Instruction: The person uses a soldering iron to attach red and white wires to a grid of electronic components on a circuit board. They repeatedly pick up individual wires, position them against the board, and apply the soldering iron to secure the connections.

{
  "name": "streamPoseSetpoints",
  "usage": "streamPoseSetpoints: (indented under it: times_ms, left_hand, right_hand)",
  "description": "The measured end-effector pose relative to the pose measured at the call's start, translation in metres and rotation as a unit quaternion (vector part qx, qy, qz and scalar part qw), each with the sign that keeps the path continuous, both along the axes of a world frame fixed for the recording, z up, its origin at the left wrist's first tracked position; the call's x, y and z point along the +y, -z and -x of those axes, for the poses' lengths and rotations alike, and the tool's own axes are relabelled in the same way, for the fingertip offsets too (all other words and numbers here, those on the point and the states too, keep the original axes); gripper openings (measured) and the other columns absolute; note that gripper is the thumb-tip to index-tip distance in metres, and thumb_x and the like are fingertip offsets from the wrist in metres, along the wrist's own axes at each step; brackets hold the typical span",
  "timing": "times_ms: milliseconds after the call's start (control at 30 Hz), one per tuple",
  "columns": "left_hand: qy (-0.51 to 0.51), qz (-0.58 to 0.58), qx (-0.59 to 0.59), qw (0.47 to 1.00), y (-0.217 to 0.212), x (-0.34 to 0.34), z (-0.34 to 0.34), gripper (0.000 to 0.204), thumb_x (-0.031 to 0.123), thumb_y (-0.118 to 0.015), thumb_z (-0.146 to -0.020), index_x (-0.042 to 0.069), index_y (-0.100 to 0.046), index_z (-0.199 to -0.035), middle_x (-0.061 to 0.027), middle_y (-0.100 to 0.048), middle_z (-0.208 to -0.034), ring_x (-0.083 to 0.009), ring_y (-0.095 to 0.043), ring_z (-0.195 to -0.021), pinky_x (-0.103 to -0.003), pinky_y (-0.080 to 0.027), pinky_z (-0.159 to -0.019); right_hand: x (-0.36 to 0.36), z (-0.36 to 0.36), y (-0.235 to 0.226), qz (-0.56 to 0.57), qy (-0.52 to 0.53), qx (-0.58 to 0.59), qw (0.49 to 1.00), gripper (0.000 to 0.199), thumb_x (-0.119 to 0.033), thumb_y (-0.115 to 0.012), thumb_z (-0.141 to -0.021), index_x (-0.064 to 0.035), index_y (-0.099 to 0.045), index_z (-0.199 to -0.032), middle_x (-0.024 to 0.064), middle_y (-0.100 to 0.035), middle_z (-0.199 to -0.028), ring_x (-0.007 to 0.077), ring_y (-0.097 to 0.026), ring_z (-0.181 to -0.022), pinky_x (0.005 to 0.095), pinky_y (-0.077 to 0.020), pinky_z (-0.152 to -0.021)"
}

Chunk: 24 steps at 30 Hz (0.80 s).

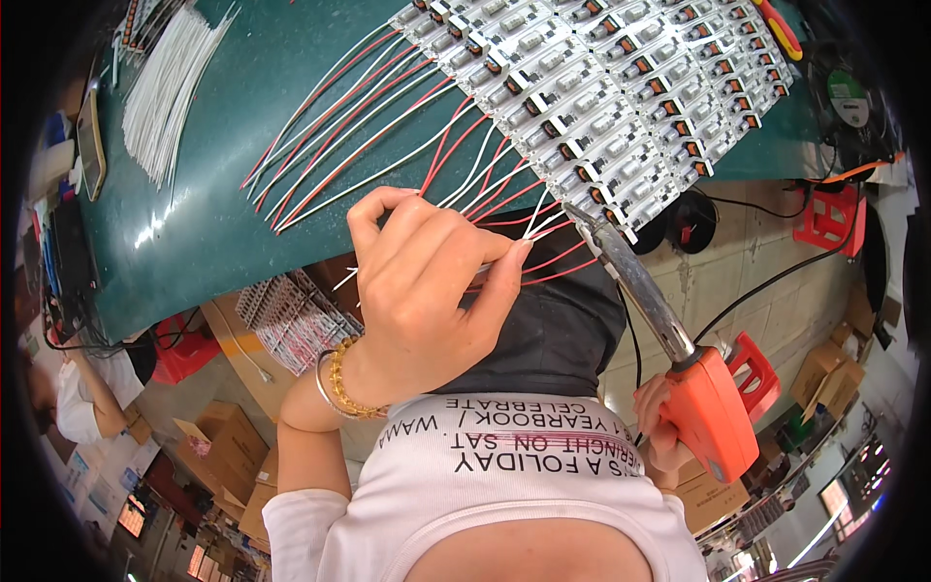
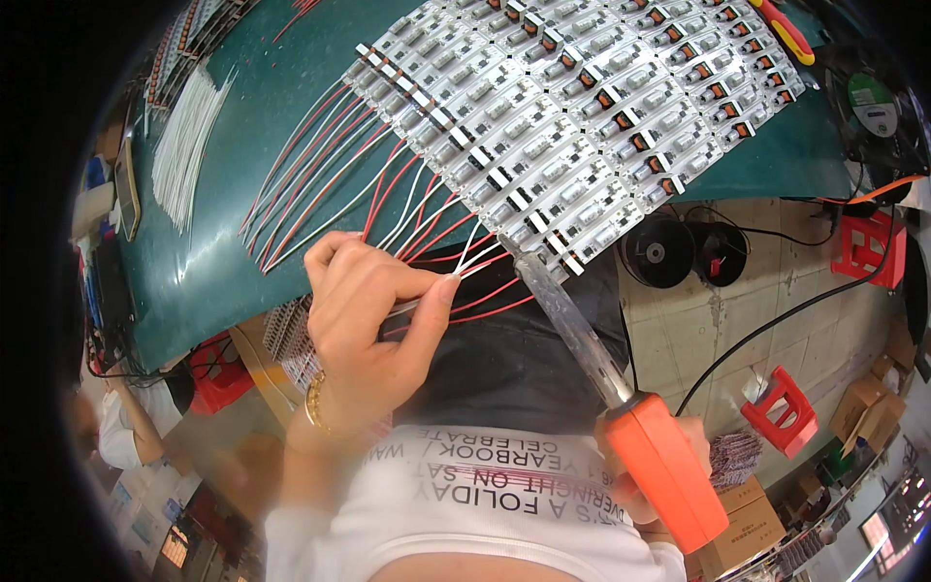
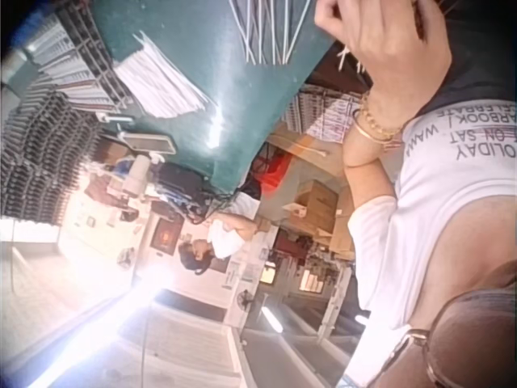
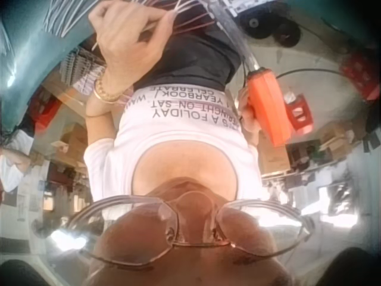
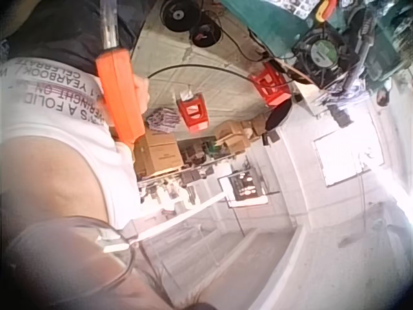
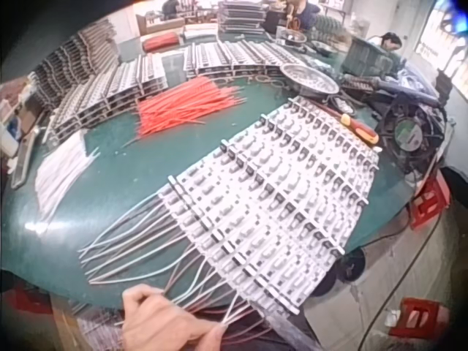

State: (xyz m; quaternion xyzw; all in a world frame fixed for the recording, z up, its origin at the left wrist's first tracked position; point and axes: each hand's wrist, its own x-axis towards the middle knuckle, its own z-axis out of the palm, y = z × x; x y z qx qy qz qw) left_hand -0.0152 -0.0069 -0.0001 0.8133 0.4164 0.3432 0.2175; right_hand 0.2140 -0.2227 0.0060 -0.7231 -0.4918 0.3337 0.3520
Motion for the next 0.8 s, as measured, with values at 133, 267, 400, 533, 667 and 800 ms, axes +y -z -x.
streamPoseSetpoints:
  times_ms: [133, 267, 400, 533, 667, 800]
  left_hand:
    - [-0.002, -0.005, 0.000, 1.000, 0.000, 0.000, -0.001, 0.012, 0.001, -0.076, -0.070, 0.007, -0.065, -0.071, -0.0024, -0.054, -0.064, -0.0204, -0.050, -0.062, -0.039, -0.038, -0.080]
    - [-0.003, -0.011, 0.007, 1.000, 0.001, -0.001, -0.001, 0.013, 0.002, -0.076, -0.070, 0.007, -0.065, -0.071, -0.0020, -0.054, -0.064, -0.0203, -0.050, -0.062, -0.039, -0.038, -0.081]
    - [-0.003, -0.008, 0.005, 1.000, 0.000, -0.001, -0.002, 0.013, 0.002, -0.076, -0.070, 0.007, -0.065, -0.071, -0.0019, -0.054, -0.064, -0.0202, -0.051, -0.062, -0.039, -0.038, -0.081]
    - [-0.003, -0.008, 0.011, 1.000, 0.000, -0.002, 0.000, 0.013, 0.001, -0.076, -0.070, 0.007, -0.065, -0.072, -0.0020, -0.054, -0.063, -0.0202, -0.050, -0.062, -0.039, -0.038, -0.081]
    - [-0.014, 0.004, -0.004, 1.000, -0.001, -0.002, 0.000, 0.012, 0.001, -0.076, -0.071, 0.005, -0.068, -0.077, -0.0018, -0.056, -0.064, -0.0189, -0.051, -0.062, -0.039, -0.038, -0.083]
    - [0.013, 0.019, -0.041, 0.999, 0.002, -0.002, 0.003, 0.019, 0.005, -0.082, -0.066, 0.007, -0.070, -0.082, -0.0011, -0.059, -0.066, -0.0184, -0.052, -0.061, -0.038, -0.039, -0.081]
  right_hand:
    - [0.002, -0.006, -0.006, 0.044, -0.046, -0.045, 0.997, 0.064, -0.069, -0.055, -0.083, -0.0065, -0.069, -0.083, 0.0059, -0.060, -0.071, 0.0258, -0.056, -0.058, 0.0360, -0.0403, -0.051]
    - [0.003, -0.003, 0.000, -0.005, -0.022, -0.003, 1.000, 0.061, -0.070, -0.060, -0.078, -0.0104, -0.055, -0.068, 0.0001, -0.050, -0.057, 0.0179, -0.049, -0.051, 0.0310, -0.0407, -0.051]
    - [-0.011, -0.011, 0.006, -0.021, -0.035, -0.017, 0.999, 0.055, -0.063, -0.061, -0.081, -0.0083, -0.065, -0.081, 0.0024, -0.056, -0.067, 0.0232, -0.053, -0.057, 0.0336, -0.0412, -0.054]
    - [0.001, -0.013, -0.002, 0.018, -0.063, 0.019, 0.998, 0.050, -0.057, -0.062, -0.081, -0.0069, -0.061, -0.076, 0.0029, -0.053, -0.065, 0.0217, -0.051, -0.057, 0.0332, -0.0411, -0.055]
    - [0.003, -0.004, -0.005, 0.018, -0.007, 0.042, 0.999, 0.045, -0.050, -0.062, -0.083, -0.0050, -0.058, -0.085, 0.0050, -0.054, -0.069, 0.0238, -0.051, -0.059, 0.0346, -0.0405, -0.056]
    - [0.004, 0.001, 0.008, -0.097, 0.014, 0.118, 0.988, 0.085, -0.062, -0.062, -0.084, 0.0052, -0.042, -0.132, -0.0046, -0.043, -0.051, 0.0094, -0.042, -0.044, 0.0268, -0.0393, -0.049]
